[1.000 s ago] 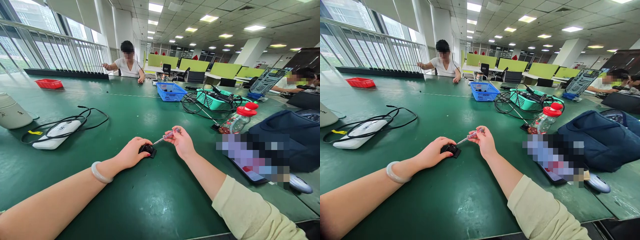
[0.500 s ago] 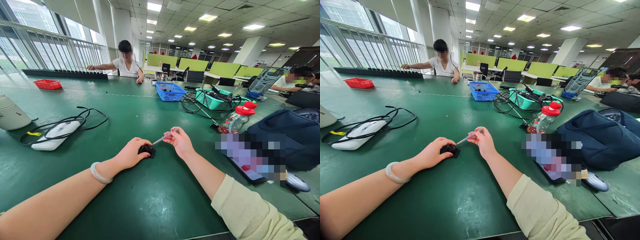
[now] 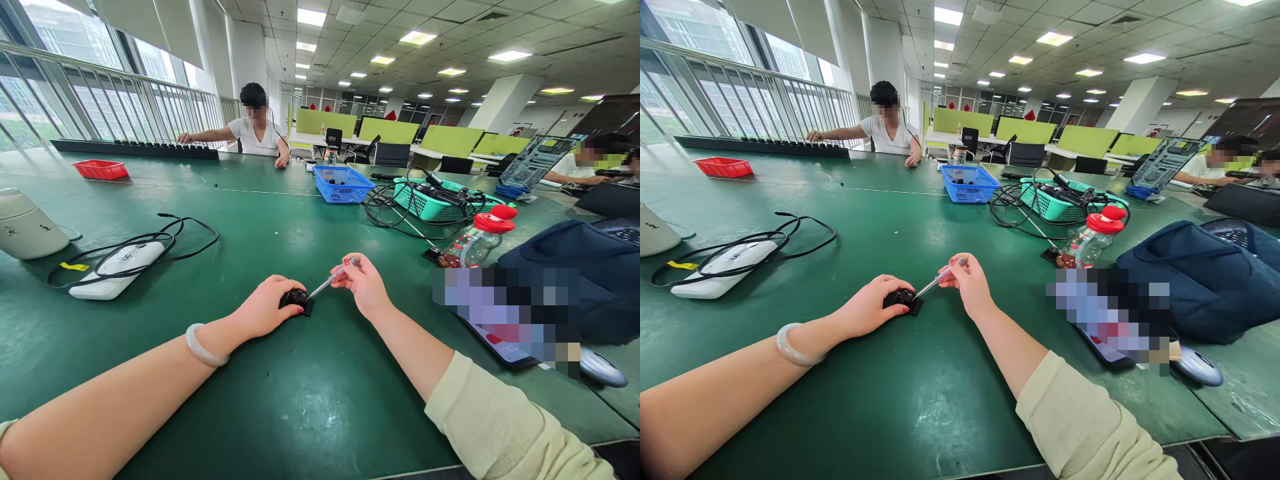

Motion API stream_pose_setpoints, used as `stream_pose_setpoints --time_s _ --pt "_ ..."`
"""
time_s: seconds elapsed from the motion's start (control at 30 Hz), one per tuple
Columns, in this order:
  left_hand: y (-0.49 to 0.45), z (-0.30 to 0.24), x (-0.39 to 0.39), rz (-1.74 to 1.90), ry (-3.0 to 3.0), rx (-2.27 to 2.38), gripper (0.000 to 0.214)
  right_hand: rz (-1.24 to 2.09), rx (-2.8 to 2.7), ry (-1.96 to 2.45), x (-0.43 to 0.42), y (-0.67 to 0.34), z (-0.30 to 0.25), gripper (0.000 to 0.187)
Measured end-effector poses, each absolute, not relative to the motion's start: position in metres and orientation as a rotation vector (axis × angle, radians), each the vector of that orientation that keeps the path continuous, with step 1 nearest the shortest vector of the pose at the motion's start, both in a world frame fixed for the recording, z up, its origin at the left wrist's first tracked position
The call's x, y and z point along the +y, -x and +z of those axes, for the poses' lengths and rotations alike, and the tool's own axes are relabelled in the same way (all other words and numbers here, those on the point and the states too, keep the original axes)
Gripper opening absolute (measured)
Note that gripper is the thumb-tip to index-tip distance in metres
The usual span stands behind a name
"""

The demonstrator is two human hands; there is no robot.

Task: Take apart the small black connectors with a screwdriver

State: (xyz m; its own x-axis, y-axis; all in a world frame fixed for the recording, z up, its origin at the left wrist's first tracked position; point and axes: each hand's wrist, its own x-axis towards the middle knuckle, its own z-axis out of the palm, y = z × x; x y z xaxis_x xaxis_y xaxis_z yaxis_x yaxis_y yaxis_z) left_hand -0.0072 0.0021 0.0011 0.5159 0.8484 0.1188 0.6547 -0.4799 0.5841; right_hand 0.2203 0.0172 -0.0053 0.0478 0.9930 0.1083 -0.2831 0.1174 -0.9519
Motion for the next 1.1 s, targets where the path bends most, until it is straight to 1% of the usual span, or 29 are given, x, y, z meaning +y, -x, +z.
stream_pose_setpoints --time_s 0.13,0.3,0.4,0.57,0.67,0.77,0.83,1.0,1.1 --pt "0.007 0.0 0.003 0.541 -2.291 1.235 0.031 1.17 -1.123 0.904 0.013 -0.218 -0.004 0.04" --pt "0.007 0.001 0.003 0.537 -2.291 1.246 0.032 1.128 -1.191 0.876 0.009 -0.216 0.001 0.04" --pt "0.008 0.001 0.003 0.54 -2.3 1.248 0.032 1.045 -1.302 0.868 0.002 -0.215 0.005 0.037" --pt "0.007 0.001 0.003 0.549 -2.319 1.25 0.031 0.722 -1.625 0.854 -0.015 -0.213 0.012 0.037" --pt "0.006 0.002 0.003 0.556 -2.296 1.294 0.031 0.463 -1.781 0.754 -0.025 -0.211 0.015 0.032" --pt "0.006 0.002 0.004 0.557 -2.273 1.335 0.03 0.331 -1.86 0.633 -0.029 -0.208 0.015 0.025" --pt "0.006 0.001 0.004 0.561 -2.276 1.338 0.031 0.308 -1.919 0.594 -0.03 -0.206 0.013 0.023" --pt "0.006 0.002 0.005 0.568 -2.279 1.338 0.031 0.305 -2.009 0.641 -0.027 -0.206 0.009 0.026" --pt "0.006 0.003 0.004 0.565 -2.282 1.328 0.03 0.283 -2.068 0.597 -0.027 -0.206 0.011 0.021"
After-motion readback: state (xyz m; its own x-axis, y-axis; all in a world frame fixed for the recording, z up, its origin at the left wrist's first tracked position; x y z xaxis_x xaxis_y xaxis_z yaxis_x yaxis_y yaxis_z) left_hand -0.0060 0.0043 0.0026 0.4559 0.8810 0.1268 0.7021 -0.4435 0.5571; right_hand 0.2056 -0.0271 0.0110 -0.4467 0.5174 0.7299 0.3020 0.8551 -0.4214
